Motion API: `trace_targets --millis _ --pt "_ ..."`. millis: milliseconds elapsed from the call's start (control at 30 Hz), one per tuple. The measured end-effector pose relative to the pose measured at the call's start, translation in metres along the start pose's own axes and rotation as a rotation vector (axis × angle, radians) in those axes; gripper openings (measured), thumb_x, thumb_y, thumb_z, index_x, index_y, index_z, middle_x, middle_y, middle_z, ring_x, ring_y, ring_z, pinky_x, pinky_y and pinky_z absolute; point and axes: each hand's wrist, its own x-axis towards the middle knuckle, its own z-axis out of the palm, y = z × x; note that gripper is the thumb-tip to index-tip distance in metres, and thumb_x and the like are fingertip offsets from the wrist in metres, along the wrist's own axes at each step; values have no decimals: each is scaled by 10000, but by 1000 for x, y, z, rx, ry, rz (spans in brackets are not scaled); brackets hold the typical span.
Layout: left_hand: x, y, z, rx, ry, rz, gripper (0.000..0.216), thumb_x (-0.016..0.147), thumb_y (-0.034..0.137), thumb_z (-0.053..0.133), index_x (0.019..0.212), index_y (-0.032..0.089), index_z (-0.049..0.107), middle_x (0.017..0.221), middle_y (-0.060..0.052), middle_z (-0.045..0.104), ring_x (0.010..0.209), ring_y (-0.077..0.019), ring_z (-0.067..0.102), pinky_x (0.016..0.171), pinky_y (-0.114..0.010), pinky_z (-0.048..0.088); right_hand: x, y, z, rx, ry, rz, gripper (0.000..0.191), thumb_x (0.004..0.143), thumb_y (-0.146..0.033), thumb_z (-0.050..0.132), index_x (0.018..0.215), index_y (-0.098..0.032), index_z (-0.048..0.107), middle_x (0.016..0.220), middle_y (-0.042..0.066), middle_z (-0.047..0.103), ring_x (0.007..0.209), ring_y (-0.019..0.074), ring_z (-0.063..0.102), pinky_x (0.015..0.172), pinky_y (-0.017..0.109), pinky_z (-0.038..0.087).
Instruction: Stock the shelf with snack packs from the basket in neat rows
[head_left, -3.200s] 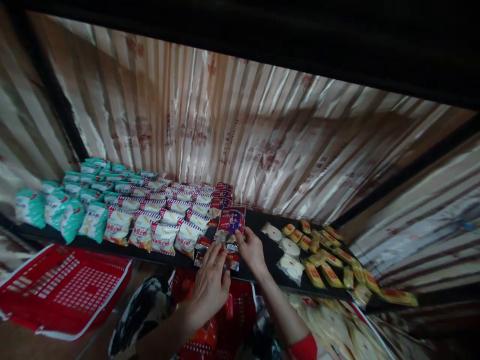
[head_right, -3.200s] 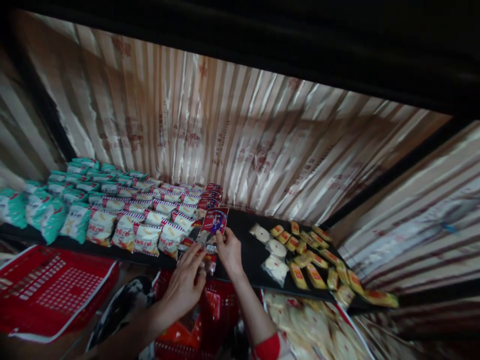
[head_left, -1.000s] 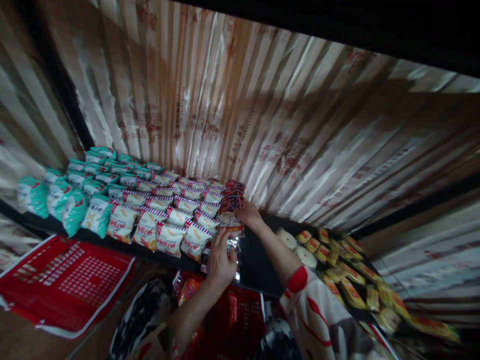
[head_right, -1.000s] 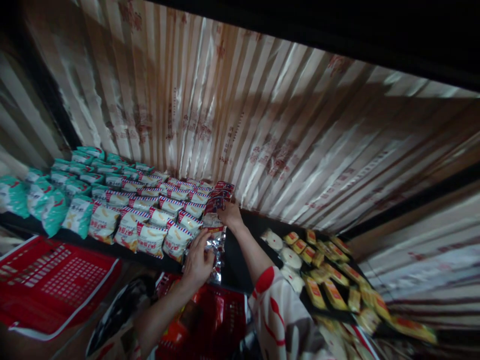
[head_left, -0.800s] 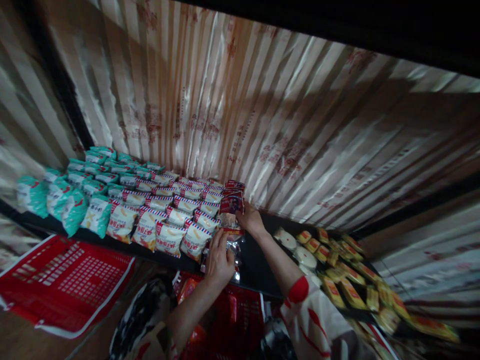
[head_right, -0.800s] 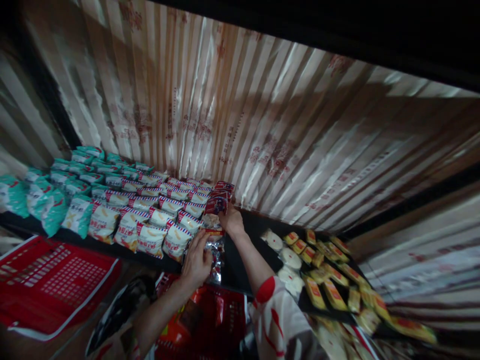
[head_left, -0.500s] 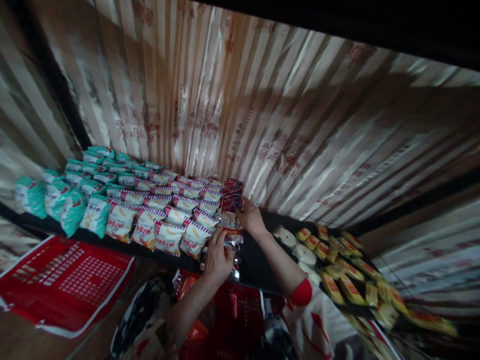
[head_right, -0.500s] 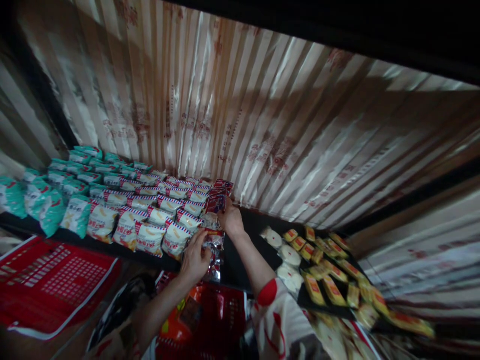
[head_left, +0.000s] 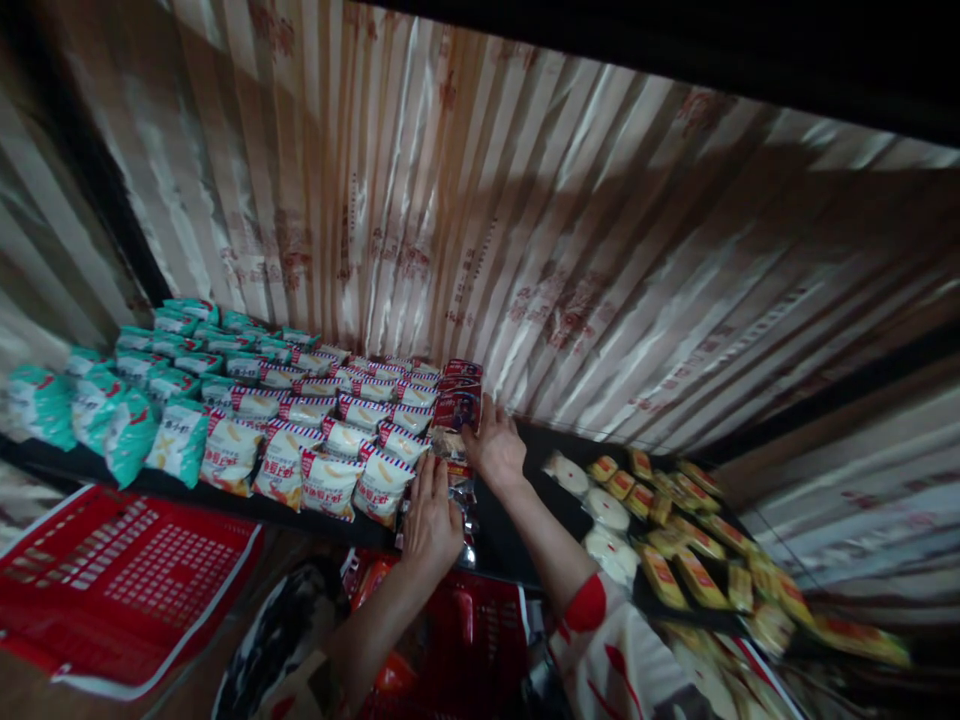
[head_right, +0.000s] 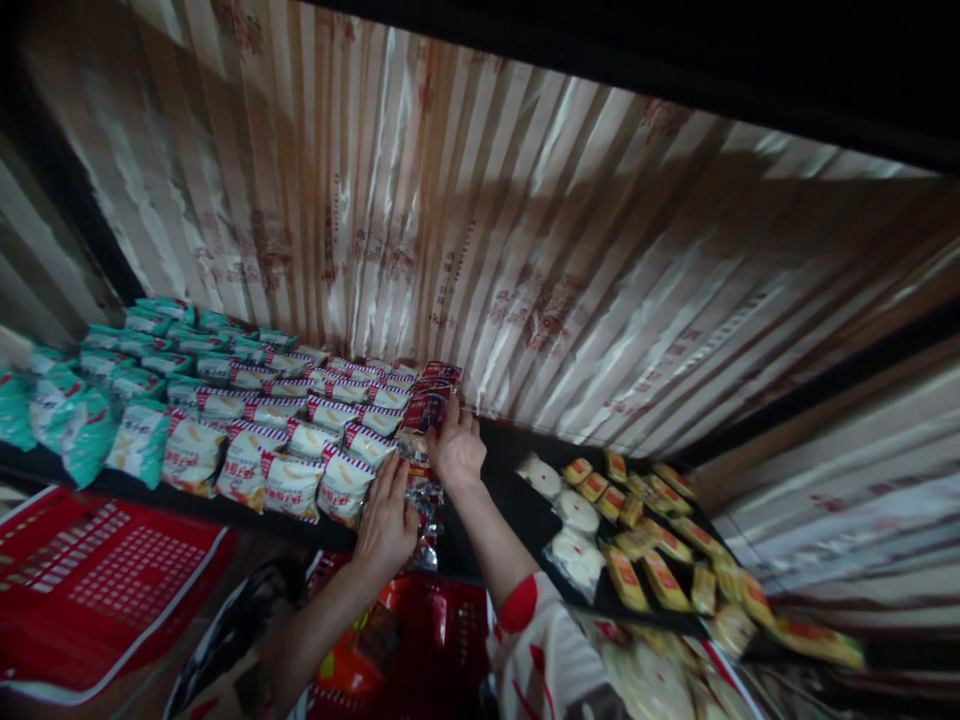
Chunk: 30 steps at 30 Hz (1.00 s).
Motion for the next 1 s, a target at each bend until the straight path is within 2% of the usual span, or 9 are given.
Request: trace_targets --millis 100,200,267,433,600,733,833,900,1000 --pt "-1 2 -1 39 1 22 565 750 76 410 1314 62 394 1400 -178 378 1342 -282 256 1080 -483 305 -4 -1 -2 -46 130 -240 514 832 -278 464 1336 -192 410 1418 121 359 1302 308 277 990 435 328" --pt "-3 5 -1 57 -8 45 562 745 72 410 1306 50 407 1396 -189 379 1336 -289 267 1075 -479 314 0 -5 4 -41 17 -392 416 867 -329 431 1255 -203 516 1391 72 420 1348 273 188 1058 437 231" --pt "-4 6 -1 66 -16 54 562 740 68 412 1302 57 418 1397 -188 377 1337 -293 263 1073 -475 317 5 -7 11 -38 -83 -380 422 875 -420 415 1223 -221 547 1363 53 458 1357 270 171 1075 449 182" --pt "-1 2 2 90 -16 49 558 736 67 412 1293 48 426 1389 -192 386 1333 -304 268 1067 -484 320 16 -6 28 -32 -249 -281 483 878 -501 369 1278 -263 495 1424 52 380 1362 277 170 1076 453 151" --pt "1 2 -2 85 -31 50 538 757 100 416 1292 45 419 1384 -200 391 1331 -303 271 1066 -496 315 19 -5 34 13 -294 -228 494 866 -527 379 1288 -289 477 1425 47 375 1352 266 197 1070 450 159" --pt "-1 4 -9 93 -41 76 526 771 112 421 1292 38 411 1397 -198 370 1343 -296 241 1080 -478 296 13 -4 34 119 -147 -239 460 847 -482 450 1232 -245 534 1410 58 390 1353 268 182 1077 482 108" --pt "-5 4 -14 71 -27 112 483 789 121 412 1268 61 436 1388 -181 384 1338 -280 254 1083 -470 293 -3 2 30 268 17 -242 379 854 -395 454 1144 -196 595 1401 72 394 1341 270 203 1073 467 153" --pt "-15 1 -19 29 -23 175 437 803 110 382 1230 107 476 1335 -149 455 1297 -250 336 1064 -459 326 -24 10 26 385 132 -213 354 869 -345 420 1133 -182 590 1383 83 412 1317 256 257 1063 445 209" --pt "-45 -11 -26 -60 -90 331 381 811 80 342 1124 156 547 1175 -101 585 1167 -190 484 1013 -403 396 -76 26 24 556 245 -90 359 905 -317 322 1146 -183 552 1252 97 528 1204 208 422 1019 387 310"
